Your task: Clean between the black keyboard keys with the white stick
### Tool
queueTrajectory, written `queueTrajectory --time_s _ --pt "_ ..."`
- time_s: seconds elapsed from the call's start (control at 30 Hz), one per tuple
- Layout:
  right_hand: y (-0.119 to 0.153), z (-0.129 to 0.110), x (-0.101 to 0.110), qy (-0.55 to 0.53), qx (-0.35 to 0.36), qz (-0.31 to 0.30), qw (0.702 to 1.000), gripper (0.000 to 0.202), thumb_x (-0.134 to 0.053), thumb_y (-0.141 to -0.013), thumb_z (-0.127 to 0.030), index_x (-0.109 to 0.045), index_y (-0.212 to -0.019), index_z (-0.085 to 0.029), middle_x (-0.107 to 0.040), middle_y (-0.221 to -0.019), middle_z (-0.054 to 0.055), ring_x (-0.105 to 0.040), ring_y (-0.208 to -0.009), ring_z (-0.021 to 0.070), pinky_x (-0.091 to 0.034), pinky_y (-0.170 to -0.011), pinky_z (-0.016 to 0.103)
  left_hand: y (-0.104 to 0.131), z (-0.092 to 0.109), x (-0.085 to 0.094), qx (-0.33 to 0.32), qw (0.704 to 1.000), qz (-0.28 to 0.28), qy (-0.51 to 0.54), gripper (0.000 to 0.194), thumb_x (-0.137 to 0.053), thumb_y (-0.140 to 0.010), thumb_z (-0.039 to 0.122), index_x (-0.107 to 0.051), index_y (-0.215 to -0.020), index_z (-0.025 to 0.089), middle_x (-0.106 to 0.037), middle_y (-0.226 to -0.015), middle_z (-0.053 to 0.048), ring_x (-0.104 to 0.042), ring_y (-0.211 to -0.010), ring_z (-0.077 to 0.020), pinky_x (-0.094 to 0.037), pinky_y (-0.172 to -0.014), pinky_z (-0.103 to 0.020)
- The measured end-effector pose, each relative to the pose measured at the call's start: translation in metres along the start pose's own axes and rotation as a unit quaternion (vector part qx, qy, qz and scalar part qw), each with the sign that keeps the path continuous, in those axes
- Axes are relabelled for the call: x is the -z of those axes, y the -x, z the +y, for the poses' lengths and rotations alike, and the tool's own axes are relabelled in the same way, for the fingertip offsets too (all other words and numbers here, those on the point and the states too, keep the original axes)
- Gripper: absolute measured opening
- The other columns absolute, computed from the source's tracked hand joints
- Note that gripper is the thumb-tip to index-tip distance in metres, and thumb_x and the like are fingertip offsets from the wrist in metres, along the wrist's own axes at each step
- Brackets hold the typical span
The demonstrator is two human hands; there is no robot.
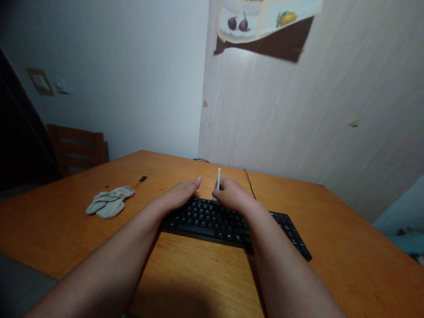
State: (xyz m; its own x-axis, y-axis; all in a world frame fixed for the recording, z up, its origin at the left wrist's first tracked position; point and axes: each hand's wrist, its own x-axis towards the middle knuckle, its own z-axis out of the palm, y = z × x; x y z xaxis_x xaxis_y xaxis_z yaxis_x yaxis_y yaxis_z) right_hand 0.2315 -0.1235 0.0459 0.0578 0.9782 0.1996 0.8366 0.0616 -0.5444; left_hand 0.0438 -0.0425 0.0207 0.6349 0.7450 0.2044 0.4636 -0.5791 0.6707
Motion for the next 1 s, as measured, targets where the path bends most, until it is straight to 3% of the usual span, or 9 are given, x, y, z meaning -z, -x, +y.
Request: queueTrajectory --time_s 0.07,0.27,0.47,0.6,0.77,0.9,1.0 --pt "-0.001 0.002 0.001 -0.008 -0.008 -0.008 1.000 0.006 -0.054 -0.075 -0.017 -0.058 -0.070 -0.018 -0.064 -0.065 0.002 -0.058 -0.060 0.0138 -0.037 -0.053 0.023 0.000 -0.001 -0.001 -0.008 1.000 -0.001 -0.002 0.080 -0.016 -0.090 0.071 -0.070 -0.103 0.014 -0.070 -0.113 -0.015 -0.062 -0.110 -0.0298 -0.043 -0.094 -0.037" --pt "-0.005 0.012 0.008 0.015 -0.023 0.056 0.998 0.010 -0.052 -0.079 -0.022 -0.060 -0.074 -0.018 -0.066 -0.068 0.003 -0.059 -0.063 0.0149 -0.038 -0.055 0.023 0.000 0.000 -0.007 -0.048 0.996 -0.034 -0.062 0.065 -0.023 -0.093 0.062 -0.069 -0.095 0.016 -0.071 -0.105 -0.014 -0.064 -0.099 -0.0296 -0.046 -0.085 -0.037" --pt "-0.003 0.015 0.008 0.031 -0.025 0.012 0.999 0.006 -0.056 -0.073 -0.017 -0.061 -0.070 -0.018 -0.066 -0.066 0.003 -0.058 -0.061 0.0149 -0.035 -0.052 0.023 0.008 0.006 -0.011 -0.080 0.977 -0.102 -0.172 0.045 -0.034 -0.094 0.050 -0.066 -0.108 0.023 -0.069 -0.115 -0.007 -0.062 -0.105 -0.0265 -0.045 -0.088 -0.035" --pt "-0.004 0.017 0.006 0.022 -0.027 0.003 0.999 0.007 -0.056 -0.073 -0.018 -0.063 -0.071 -0.018 -0.068 -0.067 0.002 -0.059 -0.061 0.0149 -0.037 -0.053 0.023 0.016 0.013 -0.008 -0.097 0.969 -0.119 -0.191 0.061 -0.033 -0.090 0.066 -0.060 -0.123 0.023 -0.064 -0.126 -0.010 -0.056 -0.116 -0.0305 -0.040 -0.097 -0.042" --pt "-0.004 0.017 0.007 0.011 -0.031 0.031 0.999 0.006 -0.056 -0.075 -0.020 -0.062 -0.073 -0.018 -0.066 -0.068 0.003 -0.059 -0.061 0.0149 -0.037 -0.052 0.023 0.023 0.024 -0.006 -0.095 0.966 -0.152 -0.188 0.086 -0.042 -0.070 0.087 -0.053 -0.130 0.026 -0.058 -0.134 -0.011 -0.050 -0.123 -0.0356 -0.021 -0.109 -0.058" --pt "-0.001 0.015 0.009 0.002 -0.017 0.014 1.000 0.004 -0.058 -0.073 -0.019 -0.061 -0.070 -0.019 -0.066 -0.066 0.002 -0.060 -0.061 0.0155 -0.037 -0.051 0.023 0.028 0.032 -0.007 -0.121 0.961 -0.165 -0.187 0.098 -0.054 -0.056 0.090 -0.047 -0.135 0.031 -0.054 -0.138 -0.009 -0.046 -0.126 -0.0368 -0.012 -0.110 -0.062" --pt "0.001 0.017 0.013 -0.008 -0.016 0.041 0.999 0.006 -0.058 -0.077 -0.024 -0.061 -0.074 -0.020 -0.067 -0.069 0.002 -0.060 -0.061 0.0157 -0.039 -0.053 0.024 0.030 0.037 -0.009 -0.135 0.956 -0.170 -0.196 0.106 -0.060 -0.051 0.088 -0.041 -0.139 0.032 -0.052 -0.139 -0.009 -0.042 -0.129 -0.0376 -0.008 -0.111 -0.061"
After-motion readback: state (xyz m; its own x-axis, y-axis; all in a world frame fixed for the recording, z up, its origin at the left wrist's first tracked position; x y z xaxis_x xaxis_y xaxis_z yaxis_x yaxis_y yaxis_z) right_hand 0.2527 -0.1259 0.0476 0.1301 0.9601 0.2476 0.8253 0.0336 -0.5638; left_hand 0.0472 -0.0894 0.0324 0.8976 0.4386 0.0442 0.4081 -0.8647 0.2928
